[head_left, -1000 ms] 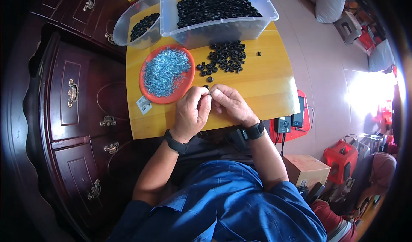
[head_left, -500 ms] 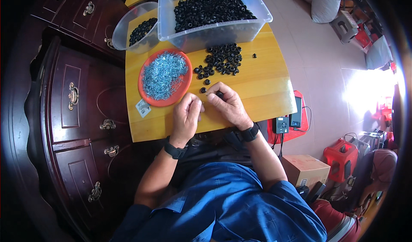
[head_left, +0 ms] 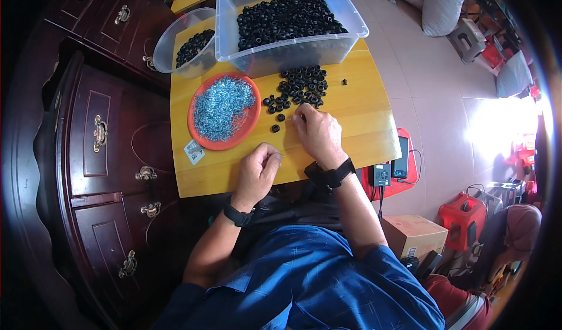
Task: Manual assembly and sorting of small black plastic components and blue beads at a workstation.
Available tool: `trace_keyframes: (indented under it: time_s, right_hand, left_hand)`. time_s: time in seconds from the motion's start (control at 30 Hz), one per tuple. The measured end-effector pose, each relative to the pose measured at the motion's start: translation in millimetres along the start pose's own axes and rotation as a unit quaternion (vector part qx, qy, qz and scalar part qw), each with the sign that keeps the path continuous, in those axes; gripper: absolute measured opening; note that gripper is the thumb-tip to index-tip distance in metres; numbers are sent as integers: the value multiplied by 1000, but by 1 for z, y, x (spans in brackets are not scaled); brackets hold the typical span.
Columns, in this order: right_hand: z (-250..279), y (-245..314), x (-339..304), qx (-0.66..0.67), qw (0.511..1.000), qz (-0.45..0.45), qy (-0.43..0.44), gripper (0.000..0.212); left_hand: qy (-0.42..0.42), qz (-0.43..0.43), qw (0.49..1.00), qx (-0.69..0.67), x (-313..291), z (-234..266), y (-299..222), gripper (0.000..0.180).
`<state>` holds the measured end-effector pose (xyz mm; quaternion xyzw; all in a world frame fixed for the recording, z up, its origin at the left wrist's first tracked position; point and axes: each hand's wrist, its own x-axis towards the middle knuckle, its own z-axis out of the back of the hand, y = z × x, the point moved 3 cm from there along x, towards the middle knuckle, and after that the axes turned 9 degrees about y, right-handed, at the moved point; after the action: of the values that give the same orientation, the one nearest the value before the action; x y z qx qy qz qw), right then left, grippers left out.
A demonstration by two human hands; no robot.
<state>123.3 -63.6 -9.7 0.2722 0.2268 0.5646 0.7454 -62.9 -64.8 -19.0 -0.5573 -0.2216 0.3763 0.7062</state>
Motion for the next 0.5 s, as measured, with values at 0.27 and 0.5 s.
trace_keyframes:
  time_s: [0.27,0.5]
  right_hand:
    - [9,-30,-20,305,952,-11,-14,15]
    - [34,-39,-43,488,871,-56,28,33]
  left_hand:
    - [23,7,1000,13,2,-5,-2,10]
    - [71,-2,996,45,36,-10,-20,13]
